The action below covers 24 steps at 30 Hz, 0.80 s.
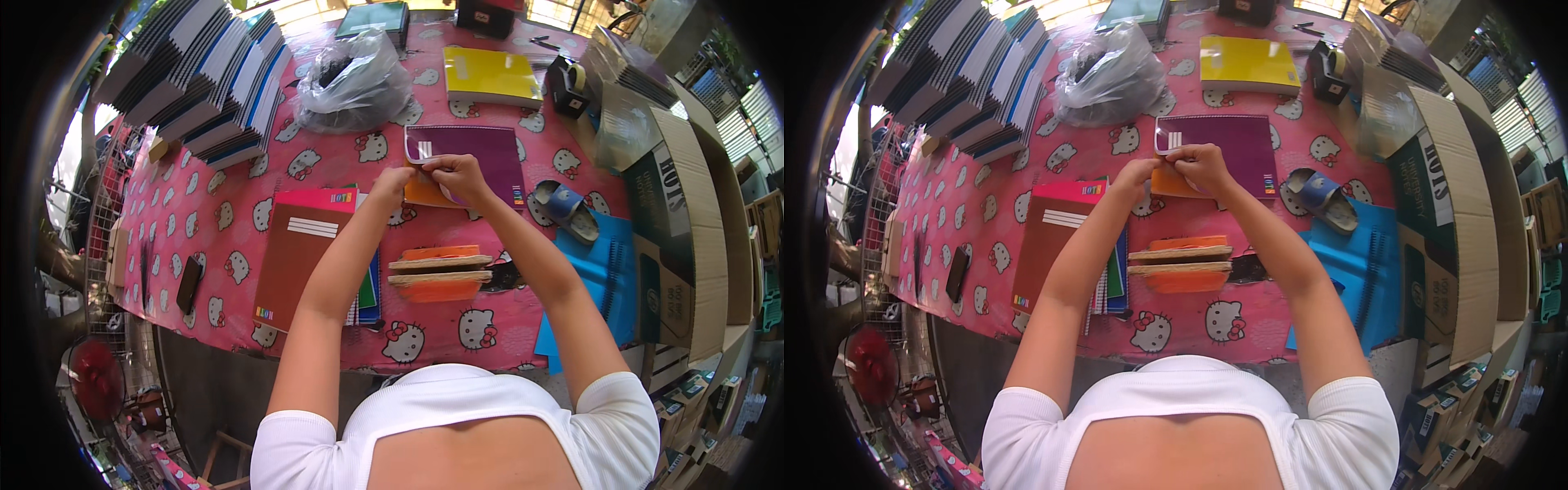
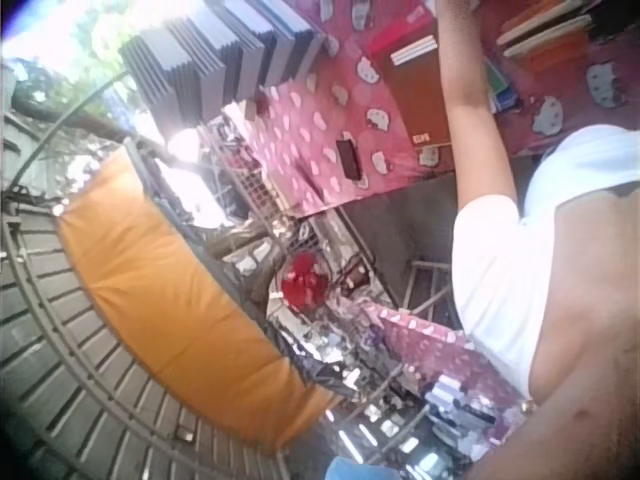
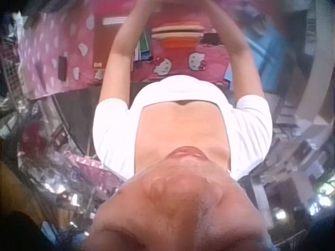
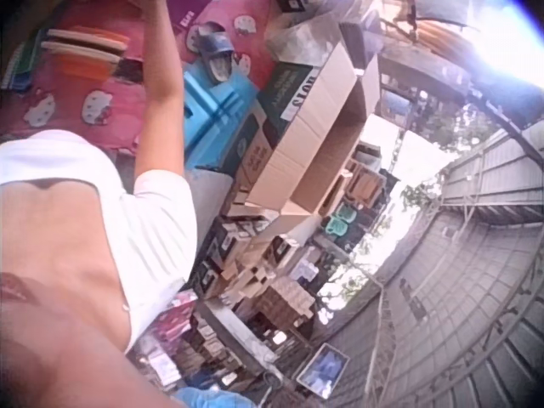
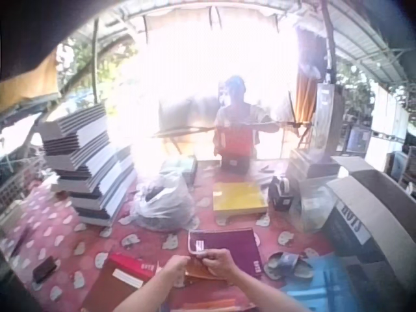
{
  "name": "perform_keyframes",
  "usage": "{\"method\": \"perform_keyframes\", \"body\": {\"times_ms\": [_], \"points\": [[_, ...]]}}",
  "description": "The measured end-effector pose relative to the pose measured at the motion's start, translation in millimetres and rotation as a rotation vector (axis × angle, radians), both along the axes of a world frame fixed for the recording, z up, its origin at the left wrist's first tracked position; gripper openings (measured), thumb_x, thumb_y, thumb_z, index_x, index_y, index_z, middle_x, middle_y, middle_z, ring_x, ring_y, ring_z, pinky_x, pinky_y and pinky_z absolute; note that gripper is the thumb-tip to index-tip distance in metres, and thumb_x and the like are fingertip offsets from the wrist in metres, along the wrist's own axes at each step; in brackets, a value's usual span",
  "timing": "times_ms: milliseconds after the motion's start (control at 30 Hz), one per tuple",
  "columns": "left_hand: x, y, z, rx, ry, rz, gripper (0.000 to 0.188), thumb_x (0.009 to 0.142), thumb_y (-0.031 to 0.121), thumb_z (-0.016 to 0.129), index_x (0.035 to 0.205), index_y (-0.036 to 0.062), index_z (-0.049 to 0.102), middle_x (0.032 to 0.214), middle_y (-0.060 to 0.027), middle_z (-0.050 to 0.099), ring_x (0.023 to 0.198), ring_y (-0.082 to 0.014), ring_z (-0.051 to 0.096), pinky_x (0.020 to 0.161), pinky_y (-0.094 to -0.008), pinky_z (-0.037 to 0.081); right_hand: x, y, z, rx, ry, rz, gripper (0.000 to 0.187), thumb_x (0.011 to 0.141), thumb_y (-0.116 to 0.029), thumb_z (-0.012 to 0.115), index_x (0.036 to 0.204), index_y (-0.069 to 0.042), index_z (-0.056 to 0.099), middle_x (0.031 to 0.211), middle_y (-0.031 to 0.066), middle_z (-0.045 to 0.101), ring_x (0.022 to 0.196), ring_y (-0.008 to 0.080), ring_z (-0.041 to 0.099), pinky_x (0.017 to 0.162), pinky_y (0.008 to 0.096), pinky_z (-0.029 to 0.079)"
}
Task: The person uses pliers to crimp the ends of metal spiral bindings on notebooks. The person handles the notebooks one by one, uses the tool on the wire ends, and then places the notebooks into a stack.
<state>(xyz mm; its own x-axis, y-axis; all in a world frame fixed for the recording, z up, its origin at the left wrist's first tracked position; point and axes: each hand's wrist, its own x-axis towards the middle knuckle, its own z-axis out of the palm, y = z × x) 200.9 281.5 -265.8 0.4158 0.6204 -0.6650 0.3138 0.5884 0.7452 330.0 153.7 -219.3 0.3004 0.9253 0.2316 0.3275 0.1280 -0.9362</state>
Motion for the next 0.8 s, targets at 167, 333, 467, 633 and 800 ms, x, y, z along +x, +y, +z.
{"method": "perform_keyframes", "body": {"times_ms": [167, 333, 467, 633, 800], "points": [[29, -31, 52, -0.009, -0.028, -0.032, 0.019, 0.084, 0.012, 0.055, 0.101, 0.0055, 0.061, 0.099, -0.0062, 0.064, 0.082, -0.0218, 0.065, 0.073, -0.0368, 0.054, 23, -15, 6, -0.010, 0.032, -0.097, 0.022, 0.078, 0.002, 0.060, 0.097, 0.001, 0.071, 0.092, 0.0049, 0.071, 0.082, 0.0070, 0.062, 0.076, 0.0217, 0.050], [22, -2, 30, -0.265, -0.293, 0.104, 0.018, 0.083, 0.009, 0.053, 0.098, 0.0023, 0.060, 0.091, -0.0094, 0.065, 0.078, -0.0226, 0.065, 0.070, -0.0365, 0.056, 7, -8, 29, 0.061, 0.101, -0.154, 0.021, 0.075, -0.003, 0.061, 0.092, -0.003, 0.073, 0.084, 0.0038, 0.072, 0.075, 0.0065, 0.063, 0.072, 0.0218, 0.051], [38, 0, 42, 0.009, -0.262, -0.036, 0.016, 0.084, 0.010, 0.054, 0.094, 0.0007, 0.062, 0.085, -0.0089, 0.065, 0.070, -0.0211, 0.063, 0.067, -0.0338, 0.054, 50, -14, 69, 0.166, -0.050, -0.270, 0.022, 0.075, -0.002, 0.060, 0.091, -0.005, 0.074, 0.080, -0.0001, 0.071, 0.071, 0.0069, 0.061, 0.069, 0.0218, 0.051], [12, -2, 162, 0.984, 0.030, -0.138, 0.024, 0.084, 0.018, 0.057, 0.084, -0.0045, 0.065, 0.068, -0.0129, 0.062, 0.064, -0.0234, 0.061, 0.058, -0.0386, 0.046, 143, -59, 177, 0.302, 0.018, -0.518, 0.021, 0.080, -0.004, 0.062, 0.098, -0.005, 0.073, 0.079, 0.0001, 0.067, 0.062, 0.0014, 0.052, 0.053, 0.0174, 0.039], [-80, -3, 238, 1.434, 0.443, 0.101, 0.027, 0.086, 0.022, 0.055, 0.100, -0.0002, 0.063, 0.084, -0.0243, 0.066, 0.080, -0.0397, 0.065, 0.072, -0.0468, 0.050, 176, -61, 218, 0.418, -0.002, -0.542, 0.020, 0.081, -0.009, 0.063, 0.097, -0.008, 0.074, 0.074, -0.0021, 0.066, 0.054, 0.0027, 0.049, 0.051, 0.0184, 0.040]]}}
